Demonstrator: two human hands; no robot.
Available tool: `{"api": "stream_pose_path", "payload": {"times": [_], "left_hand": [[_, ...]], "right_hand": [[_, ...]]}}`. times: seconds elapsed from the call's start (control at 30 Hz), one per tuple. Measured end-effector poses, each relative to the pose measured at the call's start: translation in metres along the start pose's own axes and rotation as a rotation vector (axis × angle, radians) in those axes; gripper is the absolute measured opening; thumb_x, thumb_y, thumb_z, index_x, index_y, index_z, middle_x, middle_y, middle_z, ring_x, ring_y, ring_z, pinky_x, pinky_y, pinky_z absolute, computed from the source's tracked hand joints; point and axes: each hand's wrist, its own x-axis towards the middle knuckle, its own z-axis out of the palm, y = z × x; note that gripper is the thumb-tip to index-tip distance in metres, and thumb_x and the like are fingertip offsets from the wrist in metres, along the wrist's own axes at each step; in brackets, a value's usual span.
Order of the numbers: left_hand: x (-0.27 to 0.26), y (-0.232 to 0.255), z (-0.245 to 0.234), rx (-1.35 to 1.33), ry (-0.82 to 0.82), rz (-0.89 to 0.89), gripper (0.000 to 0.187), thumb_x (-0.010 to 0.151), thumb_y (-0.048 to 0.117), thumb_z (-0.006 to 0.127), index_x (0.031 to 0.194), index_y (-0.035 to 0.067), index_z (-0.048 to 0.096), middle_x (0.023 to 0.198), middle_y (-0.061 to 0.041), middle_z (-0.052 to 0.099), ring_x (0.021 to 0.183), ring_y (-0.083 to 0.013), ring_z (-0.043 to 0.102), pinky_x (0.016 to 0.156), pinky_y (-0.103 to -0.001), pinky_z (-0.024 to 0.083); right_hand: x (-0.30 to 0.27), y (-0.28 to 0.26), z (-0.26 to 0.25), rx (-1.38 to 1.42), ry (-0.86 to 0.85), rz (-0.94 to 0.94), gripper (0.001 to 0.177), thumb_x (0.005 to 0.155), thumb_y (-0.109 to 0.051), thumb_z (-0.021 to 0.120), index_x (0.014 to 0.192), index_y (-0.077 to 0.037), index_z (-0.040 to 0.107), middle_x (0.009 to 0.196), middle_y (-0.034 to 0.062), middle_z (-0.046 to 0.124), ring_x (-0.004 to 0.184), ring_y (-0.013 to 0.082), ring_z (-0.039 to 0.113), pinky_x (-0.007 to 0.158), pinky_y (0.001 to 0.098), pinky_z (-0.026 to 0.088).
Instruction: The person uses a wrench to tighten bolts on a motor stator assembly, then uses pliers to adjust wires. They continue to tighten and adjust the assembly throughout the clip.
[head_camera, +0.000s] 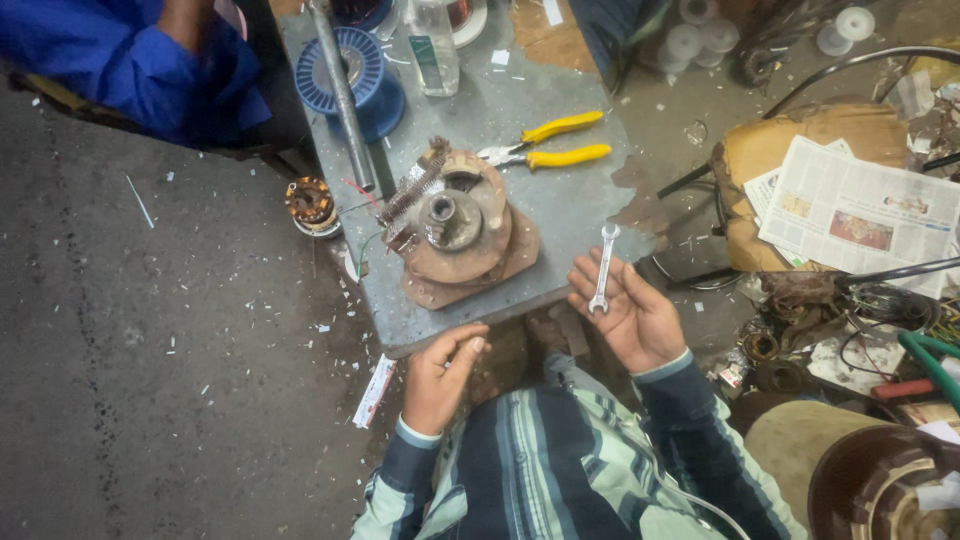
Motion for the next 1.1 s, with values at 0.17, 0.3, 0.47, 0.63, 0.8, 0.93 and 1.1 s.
{"api": "stream_pose_path", "payload": {"times": [0.17,0.3,0.47,0.63,0.8,0.93,1.1], "left_hand": [[-0.001,0.001,0.001,-0.034,-0.012,-0.014,0.025,0.097,0.017,0.066,0.116,0.004,0.074,0.096,-0.007,0.081,0.089,-0.0104,0.076,0.077,-0.026,0.058],[-0.003,0.004,0.003,-0.009,0.013,-0.058,0.023,0.097,0.017,0.066,0.113,0.004,0.077,0.088,-0.007,0.081,0.078,-0.0109,0.074,0.069,-0.026,0.058],[-0.003,0.016,0.000,0.083,-0.020,-0.108,0.017,0.093,0.016,0.071,0.098,0.001,0.079,0.070,-0.009,0.077,0.062,-0.0123,0.072,0.058,-0.028,0.054],[0.017,0.055,-0.036,0.047,0.210,0.186,0.015,0.101,0.007,0.060,0.102,-0.001,0.072,0.085,-0.008,0.076,0.071,-0.0154,0.071,0.069,-0.029,0.056],[0.074,0.108,-0.069,0.524,0.239,0.723,0.070,0.094,0.023,0.082,0.151,0.004,0.047,0.152,-0.019,0.055,0.147,-0.0356,0.048,0.127,-0.047,0.035],[0.124,0.124,-0.061,0.772,0.098,0.710,0.089,0.086,0.055,0.082,0.154,0.011,0.046,0.156,-0.017,0.050,0.149,-0.0391,0.041,0.122,-0.060,0.027],[0.148,0.114,-0.048,0.854,-0.006,0.660,0.075,0.082,0.059,0.081,0.141,0.019,0.060,0.152,-0.016,0.052,0.143,-0.0414,0.041,0.113,-0.061,0.030]], "right_hand": [[-0.001,-0.001,0.005,-0.003,-0.008,0.010,0.050,0.110,-0.030,0.038,0.149,0.001,0.043,0.145,0.0207,0.056,0.134,0.0338,0.054,0.114,0.0516,0.042],[0.000,-0.001,0.005,-0.006,0.000,0.017,0.050,0.109,-0.029,0.038,0.148,0.001,0.043,0.145,0.0211,0.055,0.134,0.0338,0.054,0.113,0.0515,0.043],[-0.002,0.002,0.001,-0.219,0.040,-0.006,0.046,0.106,-0.018,0.049,0.146,0.003,0.048,0.128,0.0192,0.066,0.107,0.0267,0.067,0.095,0.0440,0.055],[-0.006,0.036,0.020,-0.567,-0.019,0.096,0.038,0.106,-0.019,0.057,0.136,0.003,0.060,0.100,0.0183,0.072,0.070,0.0197,0.068,0.060,0.0332,0.055],[-0.002,0.068,0.057,-0.602,-0.069,0.158,0.034,0.100,-0.020,0.059,0.129,-0.002,0.059,0.103,0.0169,0.074,0.071,0.0195,0.071,0.061,0.0312,0.059],[0.003,0.068,0.077,-0.499,-0.015,0.191,0.031,0.102,-0.022,0.057,0.126,-0.003,0.057,0.103,0.0163,0.074,0.072,0.0199,0.071,0.062,0.0332,0.061],[-0.002,0.064,0.089,-0.488,0.048,0.216,0.031,0.100,-0.021,0.057,0.126,-0.004,0.057,0.097,0.0166,0.073,0.068,0.0211,0.072,0.059,0.0344,0.061]]}}
